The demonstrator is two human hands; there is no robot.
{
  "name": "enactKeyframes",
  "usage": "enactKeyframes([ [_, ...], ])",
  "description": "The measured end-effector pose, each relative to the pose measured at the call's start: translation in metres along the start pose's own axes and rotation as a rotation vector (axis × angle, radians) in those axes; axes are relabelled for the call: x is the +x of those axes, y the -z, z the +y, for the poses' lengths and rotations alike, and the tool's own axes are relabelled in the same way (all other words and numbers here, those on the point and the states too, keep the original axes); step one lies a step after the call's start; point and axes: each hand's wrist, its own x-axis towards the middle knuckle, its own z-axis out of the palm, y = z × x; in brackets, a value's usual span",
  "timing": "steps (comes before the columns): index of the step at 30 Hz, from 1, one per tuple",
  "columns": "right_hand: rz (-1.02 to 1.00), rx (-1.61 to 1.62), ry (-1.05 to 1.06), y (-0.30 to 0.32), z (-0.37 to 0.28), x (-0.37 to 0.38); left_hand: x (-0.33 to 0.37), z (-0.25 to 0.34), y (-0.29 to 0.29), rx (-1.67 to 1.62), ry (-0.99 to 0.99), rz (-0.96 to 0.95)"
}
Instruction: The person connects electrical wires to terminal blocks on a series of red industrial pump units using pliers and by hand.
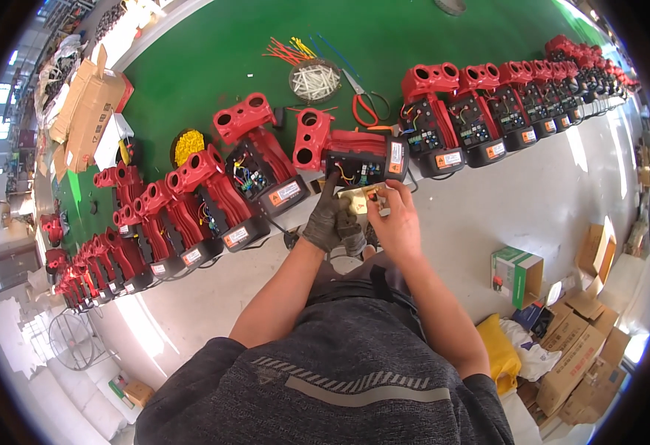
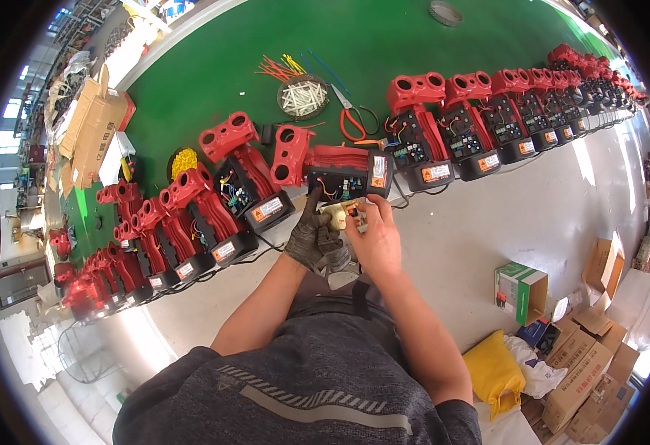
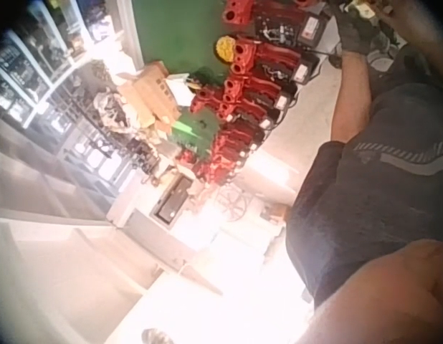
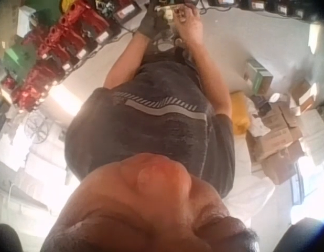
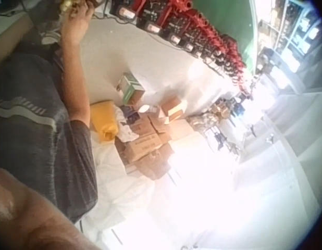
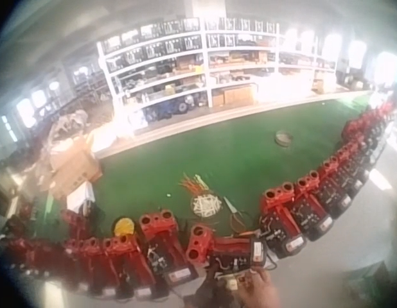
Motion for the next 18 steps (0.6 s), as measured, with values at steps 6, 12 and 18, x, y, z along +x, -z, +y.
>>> enactKeyframes([
  [6, 0.032, 0.092, -0.015, -0.012, 0.011, 0.005, -0.002, 0.004, 0.006, 0.032, 0.050, -0.093],
  [12, 0.157, 0.205, 0.002, 0.000, 0.002, 0.006, -0.008, 0.010, -0.031, -0.075, -0.021, -0.008],
  [18, -0.066, 0.884, -0.182, 0.041, -0.029, 0.031, 0.003, 0.010, 0.010, 0.071, -0.011, -0.166],
])
